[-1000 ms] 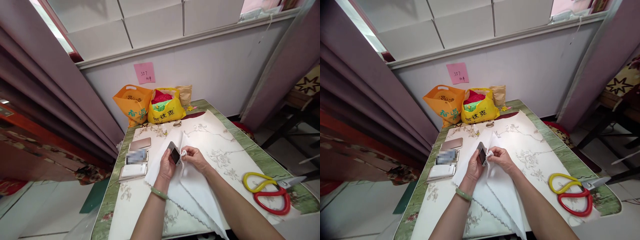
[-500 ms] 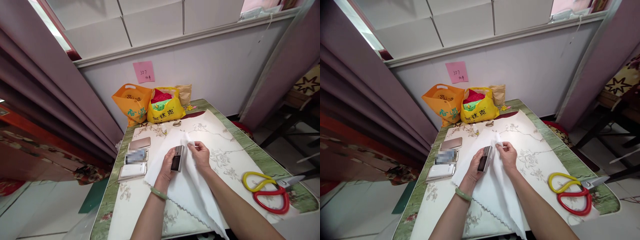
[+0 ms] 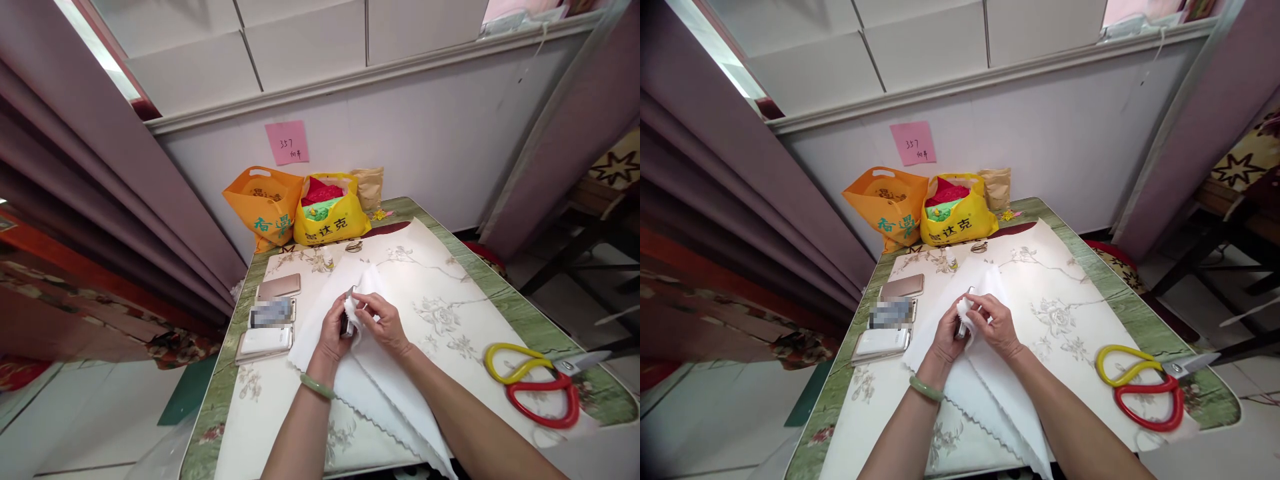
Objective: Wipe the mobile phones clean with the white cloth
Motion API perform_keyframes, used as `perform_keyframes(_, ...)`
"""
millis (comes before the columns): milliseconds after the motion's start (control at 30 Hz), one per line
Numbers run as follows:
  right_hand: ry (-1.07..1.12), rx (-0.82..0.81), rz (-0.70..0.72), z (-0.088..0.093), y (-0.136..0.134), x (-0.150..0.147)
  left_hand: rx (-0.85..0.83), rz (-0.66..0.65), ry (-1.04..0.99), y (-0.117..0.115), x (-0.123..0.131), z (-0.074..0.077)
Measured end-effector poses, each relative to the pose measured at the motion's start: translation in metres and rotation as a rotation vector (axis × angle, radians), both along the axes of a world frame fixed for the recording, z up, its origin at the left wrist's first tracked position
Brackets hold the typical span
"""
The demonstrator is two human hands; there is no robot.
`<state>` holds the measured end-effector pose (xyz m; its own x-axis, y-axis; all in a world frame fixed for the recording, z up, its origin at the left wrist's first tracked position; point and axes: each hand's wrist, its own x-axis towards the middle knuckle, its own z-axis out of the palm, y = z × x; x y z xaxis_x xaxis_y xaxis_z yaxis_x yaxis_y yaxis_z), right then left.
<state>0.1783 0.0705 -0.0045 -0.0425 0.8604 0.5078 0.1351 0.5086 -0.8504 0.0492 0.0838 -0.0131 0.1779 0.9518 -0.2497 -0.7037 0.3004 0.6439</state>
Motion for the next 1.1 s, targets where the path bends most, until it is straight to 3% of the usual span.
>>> perform_keyframes(133, 0.004, -0.011, -0.012, -0.002, 0.000, 0.001, -0.035, 0.013, 0.006, 0.000, -0.001, -0.001)
perform_keyframes(367, -0.046, -0.038, 0.157, 0.006, -0.005, 0.002, -0.019, 0.049, 0.085, 0.000, -0.005, -0.001)
perform_keyframes(433, -0.041, -0.078, 0.085, 0.006, -0.004, 0.002, -0.010, 0.022, 0.094, -0.001, -0.004, 0.000)
perform_keyframes(600, 0.104, -0.193, -0.259, 0.002, 0.006, 0.006, 0.045, -0.158, 0.147, -0.004, -0.002, 0.007)
perform_keyframes(733, 0.198, -0.287, -0.314, -0.002, 0.012, 0.011, 0.053, -0.213, 0.184, -0.005, -0.004, 0.008)
perform_keyframes(900, 0.108, -0.200, -0.221, -0.001, 0.009, 0.008, 0.010, -0.121, 0.139, -0.003, -0.004, 0.005)
perform_keyframes(1000, 0.031, -0.153, 0.019, 0.001, 0.004, 0.005, -0.006, 0.008, 0.079, -0.001, -0.003, 0.004)
perform_keyframes(1100, 0.016, -0.194, 0.242, 0.005, 0.001, 0.004, -0.012, 0.057, 0.074, 0.000, -0.003, 0.004)
